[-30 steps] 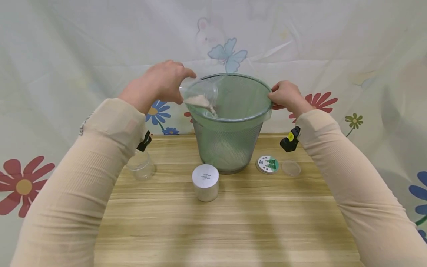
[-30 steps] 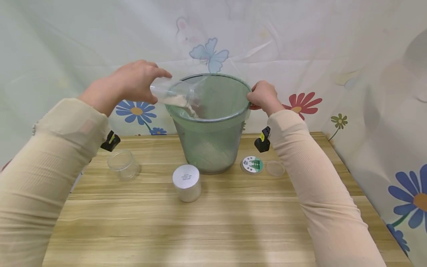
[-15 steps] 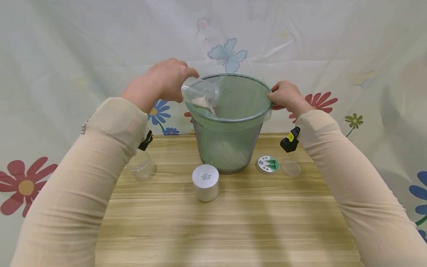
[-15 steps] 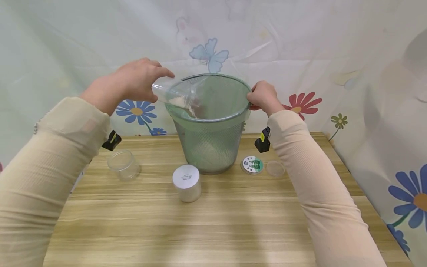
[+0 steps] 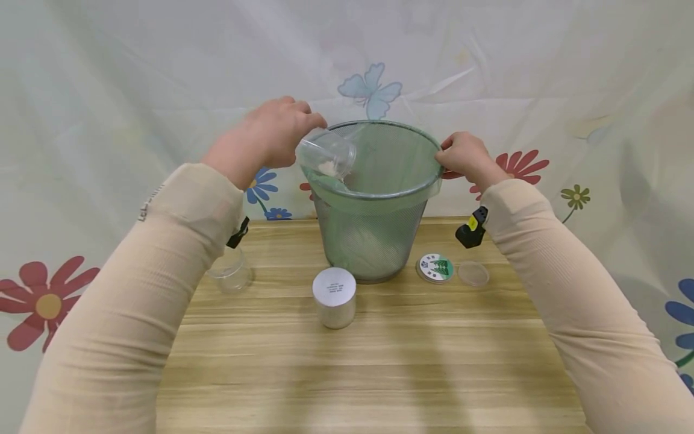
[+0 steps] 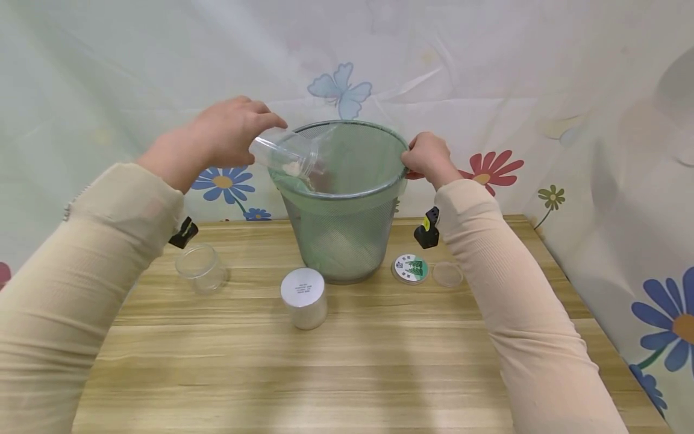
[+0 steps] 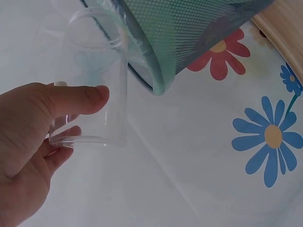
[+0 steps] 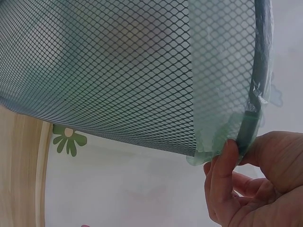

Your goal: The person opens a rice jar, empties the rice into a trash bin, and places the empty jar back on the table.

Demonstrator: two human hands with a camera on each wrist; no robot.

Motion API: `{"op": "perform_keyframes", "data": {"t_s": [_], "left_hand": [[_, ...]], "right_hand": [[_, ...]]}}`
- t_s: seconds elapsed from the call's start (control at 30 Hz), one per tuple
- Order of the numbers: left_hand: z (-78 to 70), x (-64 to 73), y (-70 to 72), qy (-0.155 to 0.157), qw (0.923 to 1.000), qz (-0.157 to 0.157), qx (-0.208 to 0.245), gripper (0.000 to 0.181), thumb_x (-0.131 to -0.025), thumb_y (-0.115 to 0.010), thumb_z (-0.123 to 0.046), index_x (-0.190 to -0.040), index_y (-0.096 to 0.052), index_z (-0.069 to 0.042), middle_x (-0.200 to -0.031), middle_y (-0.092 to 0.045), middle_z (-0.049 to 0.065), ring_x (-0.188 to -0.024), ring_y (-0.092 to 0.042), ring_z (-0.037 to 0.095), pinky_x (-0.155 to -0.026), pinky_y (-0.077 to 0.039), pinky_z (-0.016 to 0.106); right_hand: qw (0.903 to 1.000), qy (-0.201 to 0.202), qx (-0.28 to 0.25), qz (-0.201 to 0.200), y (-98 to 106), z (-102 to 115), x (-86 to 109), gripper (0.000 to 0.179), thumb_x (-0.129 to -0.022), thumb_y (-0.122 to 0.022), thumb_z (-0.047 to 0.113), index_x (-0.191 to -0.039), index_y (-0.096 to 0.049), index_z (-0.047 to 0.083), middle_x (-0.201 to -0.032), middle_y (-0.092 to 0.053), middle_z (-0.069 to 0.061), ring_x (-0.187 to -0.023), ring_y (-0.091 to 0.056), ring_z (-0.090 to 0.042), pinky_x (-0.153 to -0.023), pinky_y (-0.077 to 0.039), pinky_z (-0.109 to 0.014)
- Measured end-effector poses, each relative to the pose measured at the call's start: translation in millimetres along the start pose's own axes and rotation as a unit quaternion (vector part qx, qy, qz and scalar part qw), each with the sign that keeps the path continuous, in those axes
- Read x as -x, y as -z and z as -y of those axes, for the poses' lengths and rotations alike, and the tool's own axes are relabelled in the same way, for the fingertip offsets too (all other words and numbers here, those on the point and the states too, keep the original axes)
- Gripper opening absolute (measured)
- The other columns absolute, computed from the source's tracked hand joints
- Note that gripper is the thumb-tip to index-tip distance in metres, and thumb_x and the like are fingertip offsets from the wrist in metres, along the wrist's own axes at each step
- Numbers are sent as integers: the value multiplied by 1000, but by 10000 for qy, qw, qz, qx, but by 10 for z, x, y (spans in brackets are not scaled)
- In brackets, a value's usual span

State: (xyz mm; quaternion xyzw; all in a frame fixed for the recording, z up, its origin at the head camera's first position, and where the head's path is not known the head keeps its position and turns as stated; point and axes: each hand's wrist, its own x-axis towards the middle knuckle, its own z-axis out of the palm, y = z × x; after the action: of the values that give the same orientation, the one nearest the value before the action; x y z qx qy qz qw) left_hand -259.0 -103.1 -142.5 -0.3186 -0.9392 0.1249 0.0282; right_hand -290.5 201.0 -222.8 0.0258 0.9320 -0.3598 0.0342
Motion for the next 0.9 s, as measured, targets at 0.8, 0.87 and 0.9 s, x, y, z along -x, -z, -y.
{"op": "perform_keyframes", "data": {"t_s": [0.8,0.87,0.9], "left_hand": [[-74,-45,-89,-466,9917,-560,-1055,64,-76,-62,8,-135,-42,-6,-127,-46,18,-119,-39,37,-105,-31,45],[-75,-48,-98,-495,9907,-602,-1117,63,-76,-63,7,-135,-43,-6,-128,-46,18,-121,-38,37,-106,-30,45],[-76,-50,-104,-524,9897,-641,-1165,63,-76,-63,7,-134,-44,-6,-128,-46,18,-121,-38,37,-107,-30,45]], "right_hand": [[9999,43,145,-12,-11,-6,-6,45,-92,-39,14,-131,-37,-9,-120,-47,-26,-95,-63,-29,-80,-53,-36],[9999,43,155,-18,-12,-7,-6,45,-92,-39,14,-131,-37,-9,-120,-47,-26,-95,-63,-29,-81,-52,-36],[9999,49,162,-18,-11,-7,-6,45,-92,-39,14,-131,-37,-9,-120,-47,-26,-94,-63,-29,-81,-52,-37]]}}
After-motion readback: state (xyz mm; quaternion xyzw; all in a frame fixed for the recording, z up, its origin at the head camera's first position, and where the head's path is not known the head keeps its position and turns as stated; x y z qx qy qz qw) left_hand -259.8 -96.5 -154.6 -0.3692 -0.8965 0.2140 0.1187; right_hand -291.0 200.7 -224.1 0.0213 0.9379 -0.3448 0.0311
